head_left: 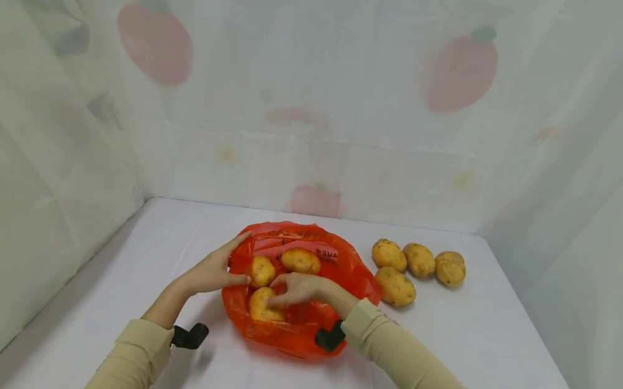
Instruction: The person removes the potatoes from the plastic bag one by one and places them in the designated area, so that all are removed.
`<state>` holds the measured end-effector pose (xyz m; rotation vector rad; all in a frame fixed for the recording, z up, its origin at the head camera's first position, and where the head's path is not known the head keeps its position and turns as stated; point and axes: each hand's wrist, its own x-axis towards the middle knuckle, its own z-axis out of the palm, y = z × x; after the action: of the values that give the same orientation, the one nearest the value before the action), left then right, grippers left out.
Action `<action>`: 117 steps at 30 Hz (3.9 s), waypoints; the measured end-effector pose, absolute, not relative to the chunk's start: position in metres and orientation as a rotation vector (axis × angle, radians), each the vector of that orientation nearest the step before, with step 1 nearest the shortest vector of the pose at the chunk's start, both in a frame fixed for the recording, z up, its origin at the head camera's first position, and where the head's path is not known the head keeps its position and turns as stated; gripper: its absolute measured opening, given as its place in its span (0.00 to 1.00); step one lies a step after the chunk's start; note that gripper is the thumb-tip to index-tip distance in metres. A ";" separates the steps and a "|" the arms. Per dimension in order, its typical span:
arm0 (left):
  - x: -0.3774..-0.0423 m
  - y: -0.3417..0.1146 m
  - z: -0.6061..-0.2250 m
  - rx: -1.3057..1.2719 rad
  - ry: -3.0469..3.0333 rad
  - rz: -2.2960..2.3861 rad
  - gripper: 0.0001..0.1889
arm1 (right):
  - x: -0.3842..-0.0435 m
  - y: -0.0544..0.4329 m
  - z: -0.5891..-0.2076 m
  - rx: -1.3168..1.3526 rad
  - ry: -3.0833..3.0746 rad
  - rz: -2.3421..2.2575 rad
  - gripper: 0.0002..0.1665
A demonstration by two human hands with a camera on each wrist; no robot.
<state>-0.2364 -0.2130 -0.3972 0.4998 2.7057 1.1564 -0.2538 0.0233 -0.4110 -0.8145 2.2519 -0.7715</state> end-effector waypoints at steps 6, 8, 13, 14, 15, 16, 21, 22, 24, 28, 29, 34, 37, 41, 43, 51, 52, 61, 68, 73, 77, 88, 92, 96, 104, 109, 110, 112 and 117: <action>-0.236 -0.213 -0.397 0.488 2.694 1.163 0.49 | -0.252 0.021 -0.417 -0.757 2.219 -0.797 0.31; -0.236 -0.213 -0.397 0.487 2.686 1.169 0.49 | -0.251 0.020 -0.419 -0.755 2.221 -0.785 0.32; -0.236 -0.213 -0.397 0.493 2.684 1.174 0.49 | -0.249 0.016 -0.421 -0.766 2.261 -0.729 0.36; -0.237 -0.213 -0.398 0.493 2.688 1.171 0.49 | -0.248 0.016 -0.421 -0.767 2.270 -0.720 0.36; -0.237 -0.213 -0.398 0.493 2.692 1.167 0.49 | -0.248 0.015 -0.421 -0.769 2.280 -0.711 0.37; -0.237 -0.214 -0.398 0.493 2.695 1.164 0.49 | -0.247 0.015 -0.421 -0.772 2.292 -0.701 0.38; -0.238 -0.214 -0.398 0.484 2.690 1.170 0.49 | -0.245 0.016 -0.419 -0.771 2.303 -0.701 0.38; -0.238 -0.214 -0.398 0.480 2.689 1.170 0.49 | -0.245 0.016 -0.418 -0.767 2.297 -0.713 0.38; -0.237 -0.213 -0.399 0.473 2.690 1.167 0.49 | -0.245 0.017 -0.418 -0.760 2.288 -0.734 0.38; -0.237 -0.213 -0.399 0.480 2.696 1.165 0.49 | -0.245 0.019 -0.418 -0.759 2.264 -0.779 0.36; -0.237 -0.213 -0.399 0.483 2.695 1.167 0.49 | -0.245 0.020 -0.418 -0.758 2.258 -0.787 0.36; -0.236 -0.212 -0.398 0.476 2.695 1.170 0.49 | -0.243 0.024 -0.414 -0.776 2.234 -0.811 0.35; -0.236 -0.212 -0.398 0.472 2.694 1.171 0.49 | -0.242 0.028 -0.410 -0.794 2.224 -0.829 0.36; -0.236 -0.212 -0.398 0.472 2.700 1.161 0.49 | -0.241 0.033 -0.405 -0.791 2.192 -0.900 0.36; -0.236 -0.213 -0.397 0.474 2.702 1.154 0.49 | -0.241 0.036 -0.402 -0.783 2.189 -0.923 0.36; -0.236 -0.213 -0.398 0.487 2.709 1.142 0.49 | -0.242 0.047 -0.394 -0.764 2.192 -0.977 0.37; -0.236 -0.213 -0.398 0.488 2.711 1.141 0.49 | -0.242 0.048 -0.393 -0.766 2.197 -0.981 0.37; -0.237 -0.212 -0.399 0.479 2.711 1.153 0.49 | -0.242 0.062 -0.385 -0.842 2.195 -1.045 0.39; -0.238 -0.213 -0.401 0.495 2.712 1.160 0.49 | -0.237 0.067 -0.377 -0.876 2.242 -1.048 0.38; -0.233 -0.209 -0.398 0.515 2.722 1.162 0.48 | -0.233 0.070 -0.372 -0.892 2.266 -1.072 0.35; -0.224 -0.203 -0.387 0.522 2.718 1.179 0.47 | -0.231 0.073 -0.368 -0.890 2.267 -1.082 0.36; -0.235 -0.211 -0.402 0.479 2.723 1.149 0.48 | -0.226 0.087 -0.359 -0.947 2.278 -1.168 0.34; -0.235 -0.211 -0.402 0.465 2.720 1.143 0.48 | -0.225 0.095 -0.359 -0.959 2.287 -1.204 0.34; -0.235 -0.211 -0.402 0.455 2.716 1.147 0.49 | -0.223 0.103 -0.356 -0.965 2.288 -1.255 0.33; -0.236 -0.211 -0.403 0.476 2.713 1.155 0.49 | -0.220 0.118 -0.350 -0.866 2.267 -1.379 0.34; -0.236 -0.211 -0.404 0.485 2.707 1.160 0.49 | -0.218 0.131 -0.349 -0.754 2.221 -1.472 0.36; -0.236 -0.211 -0.404 0.486 2.706 1.160 0.49 | -0.217 0.133 -0.350 -0.750 2.209 -1.496 0.36; -0.236 -0.211 -0.404 0.489 2.708 1.157 0.49 | -0.216 0.138 -0.350 -0.745 2.180 -1.538 0.36; -0.235 -0.210 -0.403 0.494 2.708 1.156 0.49 | -0.215 0.147 -0.353 -0.762 2.136 -1.605 0.34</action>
<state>-0.2348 -0.2104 -0.4026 0.4935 2.7085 1.1560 -0.2148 0.1471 -0.3529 -0.7623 2.1363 -1.6054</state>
